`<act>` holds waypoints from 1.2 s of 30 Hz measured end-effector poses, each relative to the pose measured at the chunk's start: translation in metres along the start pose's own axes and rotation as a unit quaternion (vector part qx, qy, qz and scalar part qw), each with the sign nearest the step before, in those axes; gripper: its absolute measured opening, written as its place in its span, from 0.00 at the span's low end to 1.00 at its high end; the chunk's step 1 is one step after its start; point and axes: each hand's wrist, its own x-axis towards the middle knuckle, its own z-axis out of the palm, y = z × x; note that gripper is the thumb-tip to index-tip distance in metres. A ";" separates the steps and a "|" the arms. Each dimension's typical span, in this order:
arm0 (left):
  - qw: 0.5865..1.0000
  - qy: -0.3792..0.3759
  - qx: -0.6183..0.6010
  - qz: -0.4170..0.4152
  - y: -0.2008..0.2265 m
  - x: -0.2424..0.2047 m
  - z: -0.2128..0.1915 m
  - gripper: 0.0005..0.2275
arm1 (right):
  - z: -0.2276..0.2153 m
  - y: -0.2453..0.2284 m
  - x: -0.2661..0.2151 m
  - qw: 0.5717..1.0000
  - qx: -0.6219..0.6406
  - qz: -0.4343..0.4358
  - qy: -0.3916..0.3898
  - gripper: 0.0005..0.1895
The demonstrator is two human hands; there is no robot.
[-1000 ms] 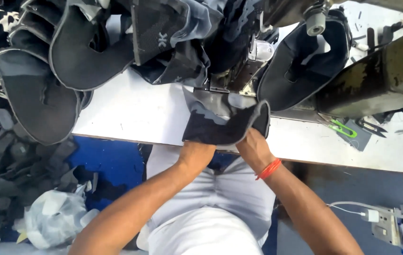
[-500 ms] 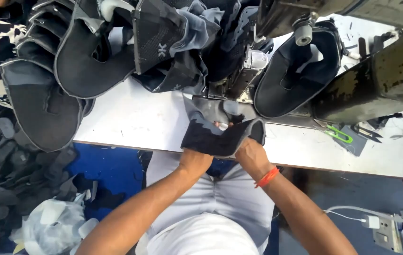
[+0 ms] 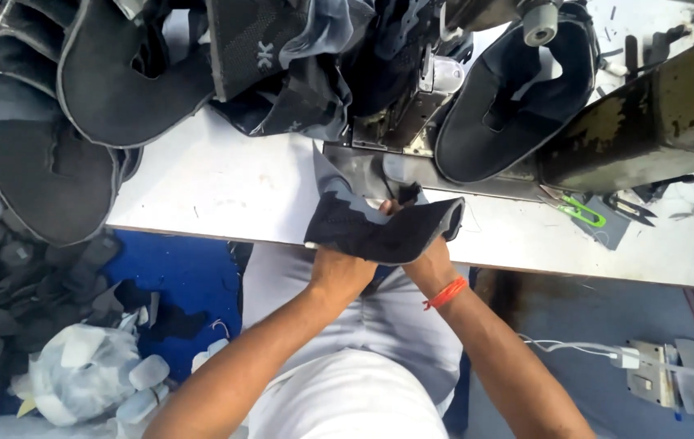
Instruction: The person is aligning and assembling components of shoe uppers at a manufacturing workstation.
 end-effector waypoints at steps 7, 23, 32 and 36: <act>0.982 -0.030 -0.142 -0.118 0.005 0.006 0.008 0.16 | 0.007 -0.061 0.008 0.973 -0.197 -0.116 -0.010 0.27; 0.995 0.003 0.021 -0.095 0.006 0.017 -0.036 0.22 | -0.015 0.022 0.097 0.976 -0.088 -0.175 -0.099 0.23; 0.996 0.003 -0.037 -0.081 0.000 0.019 -0.042 0.24 | -0.022 0.007 0.125 0.986 0.030 -0.155 -0.059 0.20; 0.996 0.004 -0.039 -0.082 0.002 0.018 -0.036 0.24 | 0.002 0.035 0.116 0.984 0.153 -0.061 -0.075 0.27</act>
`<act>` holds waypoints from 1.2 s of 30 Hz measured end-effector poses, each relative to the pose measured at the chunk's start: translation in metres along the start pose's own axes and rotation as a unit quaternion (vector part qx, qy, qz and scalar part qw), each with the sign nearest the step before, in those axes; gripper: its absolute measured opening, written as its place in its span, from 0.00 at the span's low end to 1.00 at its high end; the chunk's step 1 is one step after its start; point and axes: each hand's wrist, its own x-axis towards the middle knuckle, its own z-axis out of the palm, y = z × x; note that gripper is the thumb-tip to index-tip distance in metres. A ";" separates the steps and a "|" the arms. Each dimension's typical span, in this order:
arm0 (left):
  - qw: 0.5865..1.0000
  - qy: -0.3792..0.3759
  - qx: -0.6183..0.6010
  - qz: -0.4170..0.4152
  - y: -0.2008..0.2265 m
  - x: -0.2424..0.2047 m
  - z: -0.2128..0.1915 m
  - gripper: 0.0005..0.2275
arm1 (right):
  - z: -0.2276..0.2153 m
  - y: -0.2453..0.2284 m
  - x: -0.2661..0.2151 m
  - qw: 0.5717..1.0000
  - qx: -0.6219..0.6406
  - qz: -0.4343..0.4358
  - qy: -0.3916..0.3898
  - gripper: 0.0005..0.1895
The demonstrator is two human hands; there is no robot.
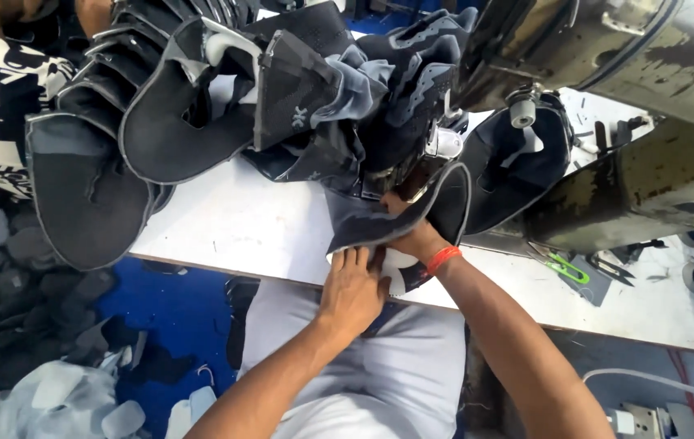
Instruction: The person is aligning and assembling components of shoe uppers at a manufacturing workstation.
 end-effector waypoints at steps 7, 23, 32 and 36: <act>0.999 0.052 0.007 0.003 -0.004 0.003 0.008 0.22 | 0.012 -0.057 -0.038 0.933 -0.322 -0.036 -0.158 0.17; 0.993 0.090 -0.071 0.025 -0.006 0.033 0.019 0.20 | -0.020 -0.067 -0.041 0.972 -0.196 -0.107 0.072 0.19; 0.986 0.143 -0.068 0.049 -0.014 0.031 0.039 0.19 | 0.004 -0.062 -0.054 0.969 -0.237 -0.070 0.018 0.24; 0.983 0.156 -0.070 0.071 -0.009 0.035 -0.005 0.14 | 0.030 -0.031 -0.062 0.961 -0.275 -0.039 0.014 0.30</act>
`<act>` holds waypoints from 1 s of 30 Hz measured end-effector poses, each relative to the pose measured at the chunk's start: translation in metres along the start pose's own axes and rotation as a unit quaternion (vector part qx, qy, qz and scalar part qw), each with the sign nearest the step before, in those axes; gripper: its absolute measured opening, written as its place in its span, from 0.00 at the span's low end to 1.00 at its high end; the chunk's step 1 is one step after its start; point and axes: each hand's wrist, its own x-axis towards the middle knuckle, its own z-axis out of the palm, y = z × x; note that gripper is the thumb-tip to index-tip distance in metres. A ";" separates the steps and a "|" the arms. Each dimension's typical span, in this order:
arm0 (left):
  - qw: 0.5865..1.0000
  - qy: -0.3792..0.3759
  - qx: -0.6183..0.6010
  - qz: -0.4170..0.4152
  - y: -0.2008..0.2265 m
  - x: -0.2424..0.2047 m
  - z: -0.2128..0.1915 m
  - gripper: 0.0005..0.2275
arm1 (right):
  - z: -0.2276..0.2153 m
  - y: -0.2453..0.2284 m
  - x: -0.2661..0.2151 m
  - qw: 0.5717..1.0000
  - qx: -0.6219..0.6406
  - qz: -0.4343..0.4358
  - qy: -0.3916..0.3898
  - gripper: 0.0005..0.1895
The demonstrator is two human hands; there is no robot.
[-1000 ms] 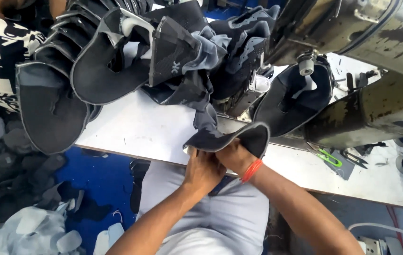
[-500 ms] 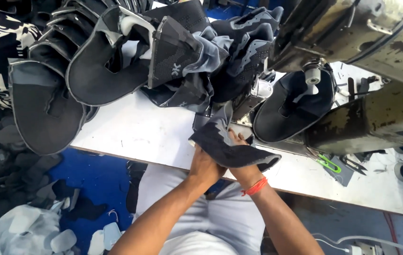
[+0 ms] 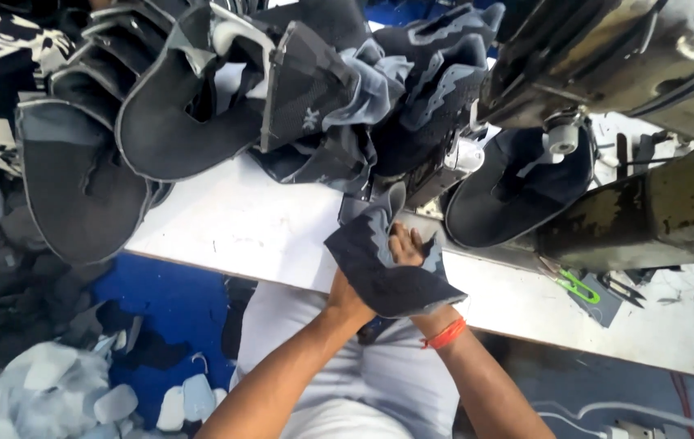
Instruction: The person is aligning and assembling components of shoe uppers at a manufacturing workstation.
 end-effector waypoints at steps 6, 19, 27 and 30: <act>0.997 -0.013 -0.074 0.004 -0.007 -0.001 -0.012 0.13 | -0.067 -0.030 0.035 0.990 0.040 0.019 -0.132 0.29; 0.992 -0.065 -0.102 0.046 -0.028 -0.016 0.018 0.23 | 0.019 0.031 -0.016 0.987 -0.044 -0.011 -0.157 0.27; 0.965 -0.103 -0.151 0.186 0.005 0.051 -0.060 0.18 | 0.023 -0.009 -0.040 1.000 0.003 -0.007 -0.011 0.22; 0.969 -0.218 -0.071 0.097 -0.043 0.029 0.023 0.14 | 0.069 -0.012 -0.074 0.996 -0.079 0.028 -0.029 0.28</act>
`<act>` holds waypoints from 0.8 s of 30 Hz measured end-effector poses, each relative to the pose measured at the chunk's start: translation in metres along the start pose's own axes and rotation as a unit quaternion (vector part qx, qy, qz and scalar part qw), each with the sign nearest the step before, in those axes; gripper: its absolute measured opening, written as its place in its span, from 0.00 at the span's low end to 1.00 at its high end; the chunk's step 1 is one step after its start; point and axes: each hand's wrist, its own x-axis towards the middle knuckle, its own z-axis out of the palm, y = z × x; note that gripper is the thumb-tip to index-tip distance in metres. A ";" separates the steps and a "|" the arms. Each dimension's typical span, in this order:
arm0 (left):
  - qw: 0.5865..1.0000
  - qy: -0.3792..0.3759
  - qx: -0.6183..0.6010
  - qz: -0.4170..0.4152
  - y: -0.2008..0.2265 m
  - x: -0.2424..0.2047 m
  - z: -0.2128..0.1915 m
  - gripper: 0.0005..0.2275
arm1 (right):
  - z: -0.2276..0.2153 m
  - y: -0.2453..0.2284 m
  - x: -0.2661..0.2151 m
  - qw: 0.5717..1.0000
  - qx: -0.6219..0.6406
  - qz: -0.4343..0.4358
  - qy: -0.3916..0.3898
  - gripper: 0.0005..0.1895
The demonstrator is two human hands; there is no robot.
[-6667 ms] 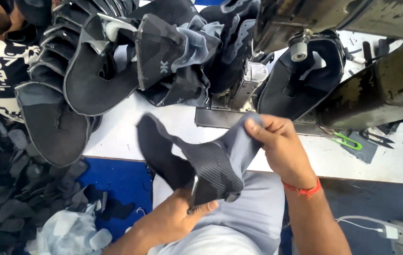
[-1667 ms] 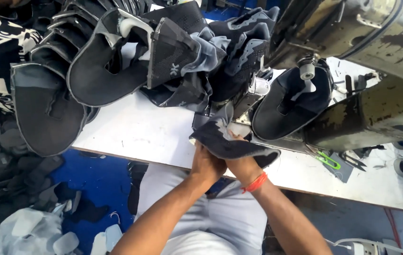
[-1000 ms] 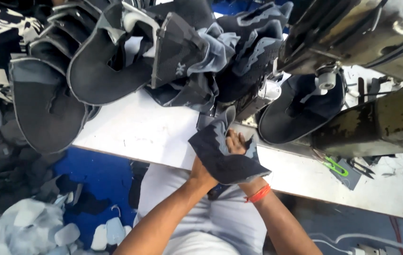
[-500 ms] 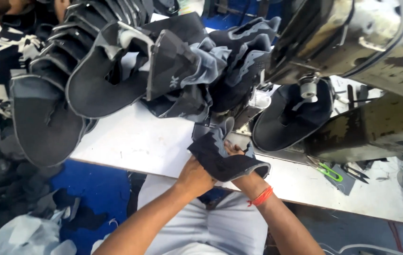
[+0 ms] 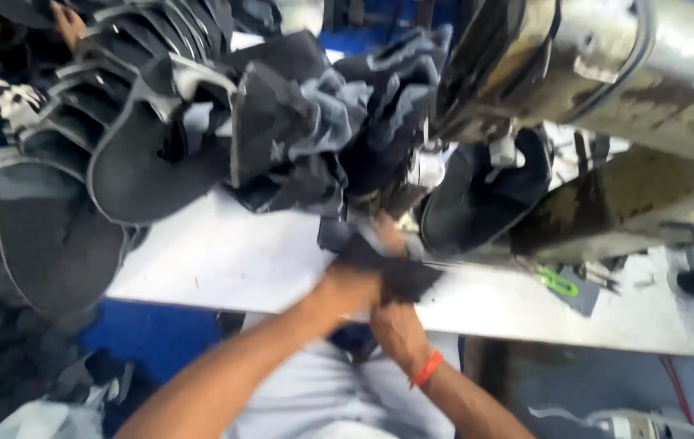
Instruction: The person is aligning and assembling components of shoe uppers at a manufacturing workstation.
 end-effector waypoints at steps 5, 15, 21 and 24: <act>0.985 -0.071 0.014 -0.159 -0.055 -0.001 0.030 0.14 | -0.090 -0.008 0.042 0.985 0.117 0.083 -0.095 0.29; 0.969 0.155 0.053 0.185 -0.010 -0.057 -0.023 0.22 | -0.151 -0.032 0.077 0.979 0.052 0.001 0.197 0.35; 0.973 0.109 0.201 0.021 0.004 -0.069 0.007 0.23 | -0.105 -0.015 0.064 0.958 0.187 0.171 -0.134 0.21; 0.976 0.166 0.123 -0.077 0.012 -0.053 0.010 0.29 | -0.109 -0.011 0.061 0.961 0.218 0.168 -0.027 0.14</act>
